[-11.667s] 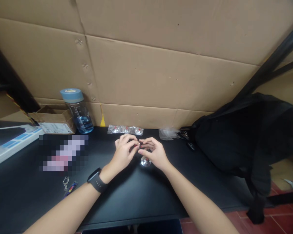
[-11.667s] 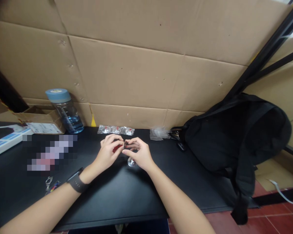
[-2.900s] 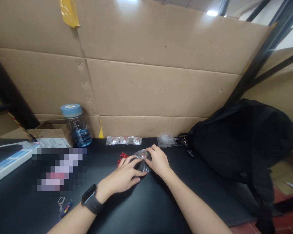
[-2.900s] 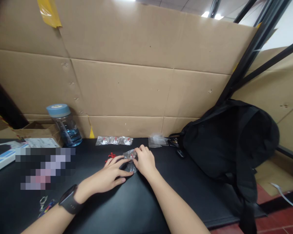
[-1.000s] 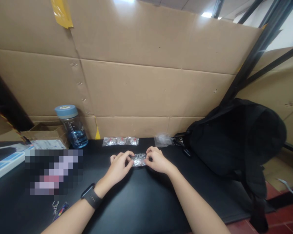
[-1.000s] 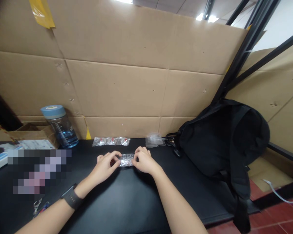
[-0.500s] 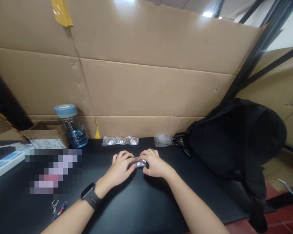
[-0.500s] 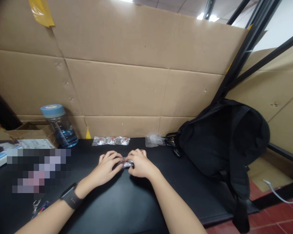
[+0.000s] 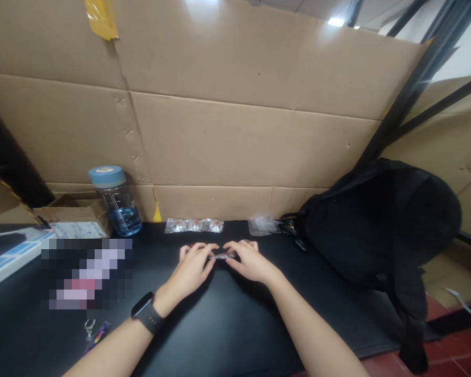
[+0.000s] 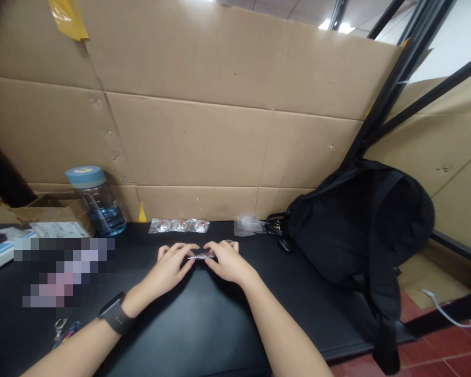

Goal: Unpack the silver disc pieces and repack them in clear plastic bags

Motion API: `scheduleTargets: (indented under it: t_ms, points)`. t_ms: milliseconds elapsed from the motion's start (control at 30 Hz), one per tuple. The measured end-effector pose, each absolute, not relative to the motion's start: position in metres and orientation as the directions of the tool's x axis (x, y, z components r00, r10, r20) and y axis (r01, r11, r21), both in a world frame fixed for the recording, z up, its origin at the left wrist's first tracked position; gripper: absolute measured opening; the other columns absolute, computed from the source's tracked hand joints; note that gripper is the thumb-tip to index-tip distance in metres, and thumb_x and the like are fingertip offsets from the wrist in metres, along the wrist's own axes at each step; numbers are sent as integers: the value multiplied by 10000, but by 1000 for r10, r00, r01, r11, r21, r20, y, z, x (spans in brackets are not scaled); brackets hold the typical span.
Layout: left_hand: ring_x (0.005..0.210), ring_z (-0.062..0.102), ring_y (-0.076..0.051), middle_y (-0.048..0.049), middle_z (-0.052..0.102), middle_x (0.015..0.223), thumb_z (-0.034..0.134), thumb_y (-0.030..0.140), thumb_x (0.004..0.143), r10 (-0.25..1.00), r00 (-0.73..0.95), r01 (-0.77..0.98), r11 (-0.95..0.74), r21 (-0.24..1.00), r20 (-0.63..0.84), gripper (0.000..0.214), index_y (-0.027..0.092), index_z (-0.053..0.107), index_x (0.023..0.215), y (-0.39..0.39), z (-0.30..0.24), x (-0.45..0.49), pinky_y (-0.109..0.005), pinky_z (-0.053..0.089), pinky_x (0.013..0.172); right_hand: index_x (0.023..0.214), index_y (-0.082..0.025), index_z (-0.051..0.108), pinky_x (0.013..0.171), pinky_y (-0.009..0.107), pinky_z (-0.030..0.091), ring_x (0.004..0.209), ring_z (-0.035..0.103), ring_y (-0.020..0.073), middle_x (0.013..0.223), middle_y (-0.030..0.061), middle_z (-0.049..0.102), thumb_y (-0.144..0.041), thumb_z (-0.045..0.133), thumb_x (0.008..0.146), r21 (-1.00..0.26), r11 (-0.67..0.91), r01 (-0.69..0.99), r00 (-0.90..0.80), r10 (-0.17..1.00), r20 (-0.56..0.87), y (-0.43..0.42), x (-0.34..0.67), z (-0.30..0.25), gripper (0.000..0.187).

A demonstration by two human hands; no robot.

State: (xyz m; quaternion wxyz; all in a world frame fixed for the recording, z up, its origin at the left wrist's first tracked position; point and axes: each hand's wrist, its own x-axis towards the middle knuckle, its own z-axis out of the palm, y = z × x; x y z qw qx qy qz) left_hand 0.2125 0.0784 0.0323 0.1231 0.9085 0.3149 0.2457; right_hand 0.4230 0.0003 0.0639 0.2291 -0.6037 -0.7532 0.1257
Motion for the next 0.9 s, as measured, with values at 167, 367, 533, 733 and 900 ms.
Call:
scheduleTargets:
  t_ms: [167, 367, 533, 733, 900]
  points:
    - [1072, 594, -230, -18, 732, 994, 502, 271, 964, 677, 624, 537, -734, 415, 391, 296, 323, 526, 1255, 80, 32, 214, -390, 276, 881, 1213, -306, 578, 935, 388, 274, 1075, 571, 229, 1059, 27, 703, -340, 678, 872, -468, 182, 865, -105, 977, 185, 4, 424, 59, 357]
    - [1008, 625, -229, 1, 743, 918, 512, 300, 955, 722, 575, 551, -690, 470, 386, 318, 317, 502, 1273, 80, 34, 214, -398, 259, 897, 1156, -328, 597, 892, 361, 233, 1017, 597, 199, 930, -23, 728, -183, 678, 837, -497, 119, 859, -29, 982, 186, 9, 422, 53, 359]
    - [995, 623, -239, 4, 741, 898, 572, 264, 892, 729, 585, 552, -680, 484, 356, 409, 301, 476, 1288, 81, 32, 214, -399, 254, 903, 1161, -329, 568, 867, 347, 212, 975, 602, 187, 838, -53, 732, -187, 685, 823, -545, 69, 836, 45, 980, 193, 11, 422, 51, 384]
    - [1001, 595, -226, 22, 732, 854, 586, 206, 858, 714, 595, 551, -696, 461, 369, 334, 293, 528, 1175, 80, 31, 213, -384, 244, 864, 1160, -314, 553, 853, 347, 198, 968, 594, 198, 777, -46, 727, -188, 694, 809, -504, 35, 863, 96, 968, 230, 13, 421, 43, 398]
    - [979, 567, -226, -4, 711, 871, 609, 221, 843, 706, 614, 586, -707, 395, 354, 43, 248, 642, 838, 82, 32, 213, -396, 236, 848, 1132, -293, 579, 849, 351, 207, 939, 567, 194, 756, -44, 683, -176, 704, 799, -443, 7, 897, 130, 952, 277, 12, 420, 45, 375]
